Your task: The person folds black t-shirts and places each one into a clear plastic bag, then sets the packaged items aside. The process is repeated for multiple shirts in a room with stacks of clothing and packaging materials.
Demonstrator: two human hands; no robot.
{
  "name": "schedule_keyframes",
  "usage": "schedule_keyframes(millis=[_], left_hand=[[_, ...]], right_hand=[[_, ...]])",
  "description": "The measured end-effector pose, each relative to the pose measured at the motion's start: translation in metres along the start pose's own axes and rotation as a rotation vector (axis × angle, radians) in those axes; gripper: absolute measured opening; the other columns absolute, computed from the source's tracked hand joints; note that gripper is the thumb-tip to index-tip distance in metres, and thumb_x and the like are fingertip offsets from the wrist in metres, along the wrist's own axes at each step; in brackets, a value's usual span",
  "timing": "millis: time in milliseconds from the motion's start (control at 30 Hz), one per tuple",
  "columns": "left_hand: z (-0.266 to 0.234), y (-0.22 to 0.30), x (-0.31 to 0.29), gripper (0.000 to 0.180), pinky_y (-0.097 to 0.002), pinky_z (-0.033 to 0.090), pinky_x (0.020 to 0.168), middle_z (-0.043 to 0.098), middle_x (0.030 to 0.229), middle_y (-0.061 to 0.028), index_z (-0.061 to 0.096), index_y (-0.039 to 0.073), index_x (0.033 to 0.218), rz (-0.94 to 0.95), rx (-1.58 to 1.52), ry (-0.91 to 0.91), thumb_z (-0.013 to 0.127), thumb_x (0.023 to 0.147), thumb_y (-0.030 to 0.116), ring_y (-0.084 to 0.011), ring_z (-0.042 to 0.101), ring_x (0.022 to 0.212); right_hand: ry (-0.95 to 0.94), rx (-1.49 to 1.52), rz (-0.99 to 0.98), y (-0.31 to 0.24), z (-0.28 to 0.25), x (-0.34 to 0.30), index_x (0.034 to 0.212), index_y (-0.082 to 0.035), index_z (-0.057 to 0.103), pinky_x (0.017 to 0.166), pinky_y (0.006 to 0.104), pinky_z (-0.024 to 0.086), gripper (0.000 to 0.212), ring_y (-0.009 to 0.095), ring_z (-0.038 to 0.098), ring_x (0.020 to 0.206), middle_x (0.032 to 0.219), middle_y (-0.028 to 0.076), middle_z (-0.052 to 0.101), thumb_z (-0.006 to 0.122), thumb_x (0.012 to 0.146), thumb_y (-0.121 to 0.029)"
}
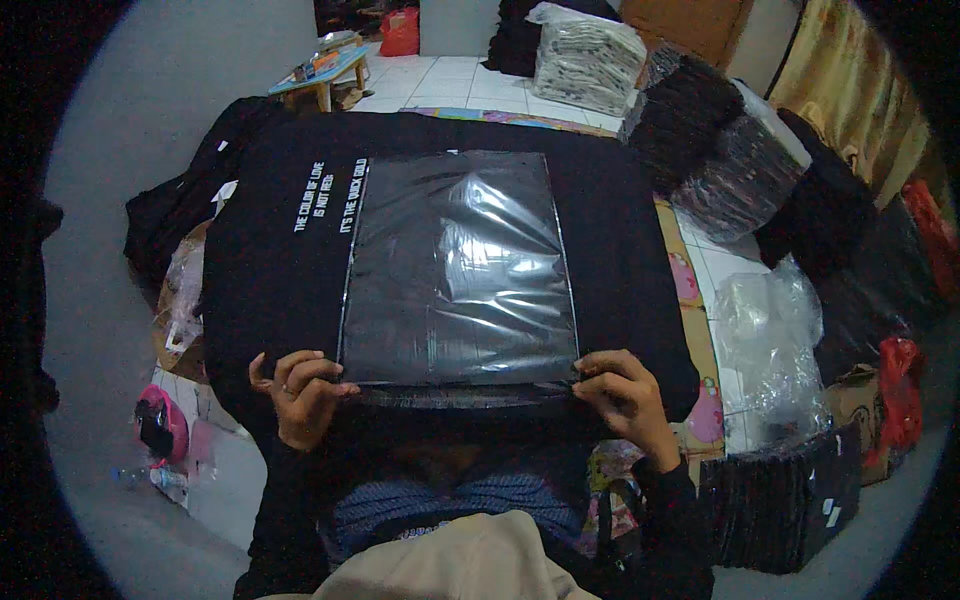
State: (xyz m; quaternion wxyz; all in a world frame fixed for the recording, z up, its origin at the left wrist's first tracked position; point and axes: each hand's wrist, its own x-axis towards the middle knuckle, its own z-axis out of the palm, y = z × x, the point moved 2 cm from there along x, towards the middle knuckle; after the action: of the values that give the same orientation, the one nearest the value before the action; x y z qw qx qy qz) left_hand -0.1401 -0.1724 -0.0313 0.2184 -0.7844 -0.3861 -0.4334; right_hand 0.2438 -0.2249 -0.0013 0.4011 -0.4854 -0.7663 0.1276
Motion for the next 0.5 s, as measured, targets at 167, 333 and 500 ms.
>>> schedule_keyframes(millis=[167, 333, 500], left_hand=[[0.0, -0.005, -0.005, 0.022, -0.0474, 0.017, 0.104, 0.062, 0.083, 0.0116, 0.059, 0.027, 0.067, 0.067, -0.039, 0.022, 0.079, 0.061, 0.033, -0.0142, 0.058, 0.094], [-0.002, -0.008, -0.003, 0.02, -0.0475, 0.013, 0.104, 0.064, 0.083, 0.0119, 0.06, 0.025, 0.069, -0.009, -0.133, -0.054, 0.077, 0.066, 0.036, -0.0141, 0.056, 0.099], [-0.002, -0.005, 0.004, 0.015, -0.0435, 0.016, 0.098, 0.06, 0.078, 0.0086, 0.06, 0.021, 0.071, -0.215, -0.187, -0.188, 0.072, 0.077, 0.029, -0.0132, 0.054, 0.094]], right_hand=[[0.074, 0.024, -0.014, -0.002, 0.009, -0.006, 0.082, -0.003, 0.065, 0.072, 0.0284, 0.05, 0.014, 0.019, 0.063, 0.08, 0.089, 0.007, 0.067, 0.069, 0.073, 0.007], [0.087, 0.212, 0.144, 0.001, 0.012, -0.003, 0.083, -0.003, 0.062, 0.067, 0.0264, 0.048, 0.009, 0.016, 0.062, 0.076, 0.086, 0.009, 0.066, 0.061, 0.081, 0.006], [0.145, 0.252, 0.332, 0.0, 0.02, 0.003, 0.086, -0.002, 0.056, 0.064, 0.0257, 0.046, 0.004, 0.014, 0.059, 0.071, 0.078, 0.008, 0.061, 0.055, 0.089, 0.0]])
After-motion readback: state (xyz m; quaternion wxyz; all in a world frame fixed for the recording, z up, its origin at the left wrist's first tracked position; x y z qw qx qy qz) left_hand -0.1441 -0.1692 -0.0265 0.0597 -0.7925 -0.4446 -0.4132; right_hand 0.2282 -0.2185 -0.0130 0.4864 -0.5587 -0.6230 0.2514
